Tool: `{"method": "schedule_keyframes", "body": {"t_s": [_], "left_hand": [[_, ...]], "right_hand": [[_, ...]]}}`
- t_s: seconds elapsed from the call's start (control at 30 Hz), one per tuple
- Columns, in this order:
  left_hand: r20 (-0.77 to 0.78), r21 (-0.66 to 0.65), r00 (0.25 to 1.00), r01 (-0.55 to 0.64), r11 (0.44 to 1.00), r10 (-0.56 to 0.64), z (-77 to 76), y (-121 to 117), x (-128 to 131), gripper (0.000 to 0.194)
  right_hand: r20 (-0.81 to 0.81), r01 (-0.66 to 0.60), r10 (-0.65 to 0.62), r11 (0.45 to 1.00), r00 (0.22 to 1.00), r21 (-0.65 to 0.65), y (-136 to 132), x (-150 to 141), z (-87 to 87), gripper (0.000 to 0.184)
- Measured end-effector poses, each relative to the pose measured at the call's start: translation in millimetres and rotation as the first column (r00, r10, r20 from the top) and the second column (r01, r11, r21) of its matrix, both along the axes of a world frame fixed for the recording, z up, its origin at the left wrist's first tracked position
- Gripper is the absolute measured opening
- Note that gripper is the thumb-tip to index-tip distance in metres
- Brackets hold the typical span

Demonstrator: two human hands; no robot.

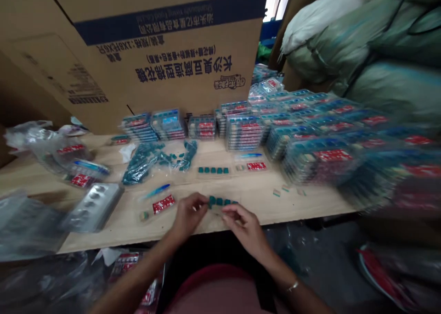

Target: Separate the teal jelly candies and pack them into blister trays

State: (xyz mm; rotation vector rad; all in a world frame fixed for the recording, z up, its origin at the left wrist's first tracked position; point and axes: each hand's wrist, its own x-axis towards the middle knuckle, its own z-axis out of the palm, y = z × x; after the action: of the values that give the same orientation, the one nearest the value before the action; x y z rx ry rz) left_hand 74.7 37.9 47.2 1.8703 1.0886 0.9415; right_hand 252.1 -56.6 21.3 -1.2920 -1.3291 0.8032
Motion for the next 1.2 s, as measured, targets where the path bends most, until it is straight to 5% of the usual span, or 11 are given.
{"method": "schedule_keyframes", "body": {"t_s": [0.13,0.27,0.4,0.5,0.6,0.67,0.93,1.07,1.2], "left_hand": [[0.372,-0.360,0.919,0.012,0.933,0.132,-18.8,-66.7,16.4,0.011],[0.467,-0.469,0.862,0.052,0.882,0.198,-22.5,-69.4,10.5,0.018],[0.347,-0.323,0.938,0.138,0.936,-0.019,-19.0,-51.8,-6.5,0.020],[-0.009,-0.006,0.990,0.137,0.990,-0.138,-24.2,-37.8,-17.5,0.026],[-0.282,0.213,0.950,0.197,0.957,-0.133,-35.6,-31.5,-22.1,0.024],[-0.341,0.271,0.932,0.222,0.936,-0.122,-42.1,-32.4,-22.1,0.023],[-0.355,0.304,0.929,0.224,0.926,-0.108,-43.8,-37.7,-21.2,0.027],[-0.351,0.295,0.929,0.231,0.927,-0.119,-41.0,-47.0,-19.5,0.028],[-0.417,0.297,0.894,0.302,0.906,-0.161,-39.5,-55.5,-16.1,0.022]], "right_hand": [[-0.307,-0.171,0.109,0.968,0.945,-0.183,-9.7,-26.0,-0.2,0.016],[-0.425,-0.244,0.144,0.950,0.894,-0.192,-12.3,-27.7,-0.7,0.021],[-0.349,-0.273,0.218,0.955,0.911,-0.116,0.5,-25.1,4.2,0.017],[0.046,-0.182,0.180,0.983,0.983,0.024,28.8,-22.7,5.1,0.009],[0.461,-0.198,0.121,0.973,0.879,0.121,61.2,-21.4,-0.1,0.017],[0.600,-0.263,0.161,0.961,0.784,0.085,75.9,-22.0,-5.8,0.020],[0.667,-0.299,0.126,0.942,0.734,0.151,63.2,-12.4,-7.6,0.018],[0.626,-0.109,-0.078,0.961,0.776,0.254,31.7,18.4,-13.5,0.016],[0.604,-0.087,-0.077,0.968,0.793,0.238,8.8,45.0,-26.9,0.017]]}}
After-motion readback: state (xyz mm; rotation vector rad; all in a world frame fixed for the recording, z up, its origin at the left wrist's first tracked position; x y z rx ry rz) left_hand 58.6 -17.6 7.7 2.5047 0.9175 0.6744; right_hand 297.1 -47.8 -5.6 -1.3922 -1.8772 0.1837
